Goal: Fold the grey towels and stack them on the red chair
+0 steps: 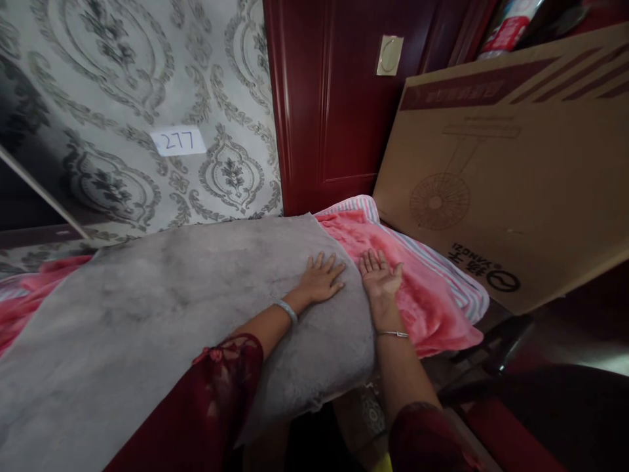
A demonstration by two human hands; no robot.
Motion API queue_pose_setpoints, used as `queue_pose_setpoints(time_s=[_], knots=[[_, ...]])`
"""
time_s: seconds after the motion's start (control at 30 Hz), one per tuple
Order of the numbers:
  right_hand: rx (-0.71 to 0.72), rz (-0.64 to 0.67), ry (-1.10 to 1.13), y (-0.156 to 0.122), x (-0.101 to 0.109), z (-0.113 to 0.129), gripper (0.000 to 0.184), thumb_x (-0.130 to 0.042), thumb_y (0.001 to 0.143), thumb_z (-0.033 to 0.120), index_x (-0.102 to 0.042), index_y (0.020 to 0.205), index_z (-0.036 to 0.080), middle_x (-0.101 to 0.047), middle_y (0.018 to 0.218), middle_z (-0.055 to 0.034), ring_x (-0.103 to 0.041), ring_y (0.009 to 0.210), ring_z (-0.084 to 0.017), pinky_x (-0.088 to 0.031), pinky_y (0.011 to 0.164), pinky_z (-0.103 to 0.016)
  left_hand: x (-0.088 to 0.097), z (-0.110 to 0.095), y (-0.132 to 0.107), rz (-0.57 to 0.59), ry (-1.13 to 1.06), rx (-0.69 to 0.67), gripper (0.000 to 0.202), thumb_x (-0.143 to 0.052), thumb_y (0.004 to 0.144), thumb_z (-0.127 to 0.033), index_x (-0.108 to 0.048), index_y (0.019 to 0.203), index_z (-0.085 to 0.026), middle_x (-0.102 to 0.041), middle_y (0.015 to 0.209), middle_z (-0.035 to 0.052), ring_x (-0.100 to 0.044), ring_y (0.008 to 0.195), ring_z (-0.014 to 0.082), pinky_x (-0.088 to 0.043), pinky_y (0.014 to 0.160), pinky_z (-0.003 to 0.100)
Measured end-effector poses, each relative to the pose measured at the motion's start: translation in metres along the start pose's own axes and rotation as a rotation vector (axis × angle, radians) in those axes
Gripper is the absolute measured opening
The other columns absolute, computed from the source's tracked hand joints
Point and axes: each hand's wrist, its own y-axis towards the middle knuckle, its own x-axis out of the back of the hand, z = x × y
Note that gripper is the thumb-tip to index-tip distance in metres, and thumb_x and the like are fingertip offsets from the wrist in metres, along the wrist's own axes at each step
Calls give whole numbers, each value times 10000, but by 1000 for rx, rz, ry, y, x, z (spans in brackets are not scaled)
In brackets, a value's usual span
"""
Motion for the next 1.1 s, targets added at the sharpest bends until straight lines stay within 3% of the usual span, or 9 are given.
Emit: queue_pose_setpoints(time_s=[0.27, 0.4, 0.47, 0.57, 0.67, 0.77, 0.9, 1.0, 1.1], knots=[[35, -47, 27, -4, 0, 9, 732, -208, 849, 833, -626, 1091, 284, -628, 1233, -112, -618, 1132, -254, -508, 1012, -490, -9, -31, -37, 145, -29, -297, 674, -347, 1011, -574, -284, 1612, -274, -220, 1699, 85, -114, 1581, 313, -99, 1244, 629], [0, -50, 30, -5, 0, 11, 682, -231, 855, 813, -611, 1049, 281, -636, 1155, -107, -624, 1059, -257, -527, 955, -494, -9, -55, -93, 135, -26, -438, 749, -370, 984, -621, -323, 1603, -203, -231, 1686, 145, -182, 1561, 366, -197, 1236, 610], [-10, -24, -23, -5, 2, 11, 685, -221, 846, 821, -601, 1024, 279, -635, 1116, -110, -623, 1032, -267, -531, 930, -510, -14, -67, -130, 98, 25, -522, 728, -395, 949, -659, -402, 1568, -277, -255, 1681, 100, -215, 1553, 369, -210, 1245, 589], [5, 22, -162, -5, 8, 9, 732, -163, 825, 842, -590, 1007, 276, -621, 1109, -126, -622, 1006, -285, -533, 899, -546, -24, -84, -185, 86, 75, -674, 534, -334, 964, -608, -539, 1430, -446, -397, 1622, -66, -256, 1551, 235, -238, 1264, 446], [36, 66, -314, -4, 14, 5, 767, -83, 839, 808, -598, 1032, 272, -610, 1145, -156, -633, 1017, -303, -534, 886, -570, -27, -86, -222, 157, -98, -809, 528, -194, 1010, -528, -587, 1357, -471, -569, 1484, -135, -394, 1459, 49, -354, 1165, 199], [22, 5, -390, -4, 13, 2, 715, -117, 873, 746, -616, 1020, 255, -628, 1111, -182, -657, 1015, -305, -546, 890, -551, -9, -56, -234, 86, -298, -630, 605, -131, 1028, -534, -591, 1391, -384, -611, 1451, -59, -501, 1377, 53, -406, 1094, 139], [68, -25, -694, -9, -7, -4, 596, -369, 845, 706, -654, 1035, 218, -677, 1003, -140, -683, 951, -303, -554, 901, -570, 27, 23, -227, -150, -240, -121, 615, -241, 1042, -488, -452, 1522, -166, -444, 1598, 109, -346, 1512, 226, -292, 1244, 394], [266, 221, -1132, -17, -35, -18, 635, -487, 813, 681, -694, 1133, 172, -701, 1130, -169, -654, 1102, -339, -485, 1032, -589, 42, 81, -228, -188, -93, 290, 679, -333, 1024, -505, -301, 1593, -136, -265, 1673, 182, -224, 1558, 312, -217, 1254, 520], [404, 565, -1374, -37, -60, -41, 732, -415, 852, 675, -658, 1280, 134, -643, 1329, -207, -559, 1292, -359, -394, 1135, -581, 46, 127, -246, -204, -20, 504, 706, -335, 1020, -526, -257, 1609, -143, -186, 1692, 195, -147, 1574, 329, -144, 1254, 565]])
